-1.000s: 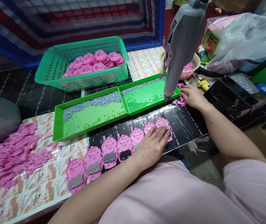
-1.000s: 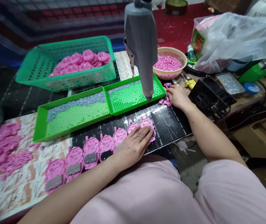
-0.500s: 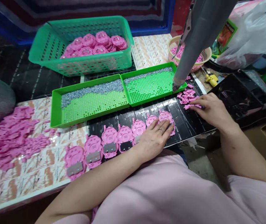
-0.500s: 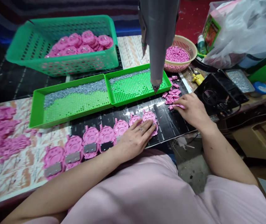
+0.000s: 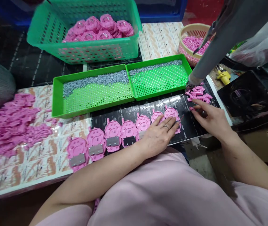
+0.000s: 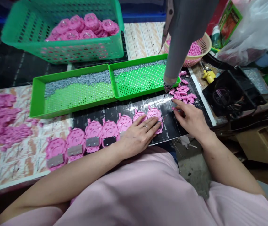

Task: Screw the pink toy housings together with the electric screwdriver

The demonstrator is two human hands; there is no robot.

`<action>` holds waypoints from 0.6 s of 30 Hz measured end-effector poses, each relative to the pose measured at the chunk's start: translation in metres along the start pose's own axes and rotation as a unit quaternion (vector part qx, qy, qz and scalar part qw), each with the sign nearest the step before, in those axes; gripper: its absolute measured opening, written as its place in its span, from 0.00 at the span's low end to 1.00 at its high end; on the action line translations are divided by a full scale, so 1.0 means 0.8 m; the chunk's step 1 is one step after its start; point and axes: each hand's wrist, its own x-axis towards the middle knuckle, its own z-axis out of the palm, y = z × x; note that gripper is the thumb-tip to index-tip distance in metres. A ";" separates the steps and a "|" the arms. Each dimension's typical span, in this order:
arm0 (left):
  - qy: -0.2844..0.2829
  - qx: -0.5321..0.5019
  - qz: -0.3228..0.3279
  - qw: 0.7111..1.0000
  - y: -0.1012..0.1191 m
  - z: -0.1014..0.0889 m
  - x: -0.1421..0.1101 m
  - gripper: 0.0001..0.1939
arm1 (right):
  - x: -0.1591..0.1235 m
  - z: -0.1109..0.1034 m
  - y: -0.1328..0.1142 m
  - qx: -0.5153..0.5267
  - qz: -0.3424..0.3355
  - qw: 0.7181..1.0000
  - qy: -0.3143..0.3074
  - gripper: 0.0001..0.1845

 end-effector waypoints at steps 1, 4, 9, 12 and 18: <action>-0.002 0.001 -0.001 1.000 0.000 0.000 0.000 0.19 | 0.000 0.002 -0.003 0.064 0.023 0.998 -0.008 0.18; -0.005 0.001 -0.004 1.000 0.000 -0.001 0.000 0.19 | -0.001 0.010 -0.008 0.185 0.089 0.978 -0.024 0.13; -0.004 -0.010 -0.006 1.000 0.000 0.001 0.000 0.19 | -0.005 0.012 -0.005 0.015 0.023 0.999 0.027 0.12; -0.007 -0.012 -0.006 1.000 -0.001 0.000 0.000 0.19 | -0.008 0.003 0.001 -0.048 -0.038 0.998 0.031 0.14; -0.007 -0.020 -0.008 1.000 -0.001 0.000 0.000 0.19 | -0.016 -0.002 0.004 -0.032 -0.089 0.995 -0.015 0.10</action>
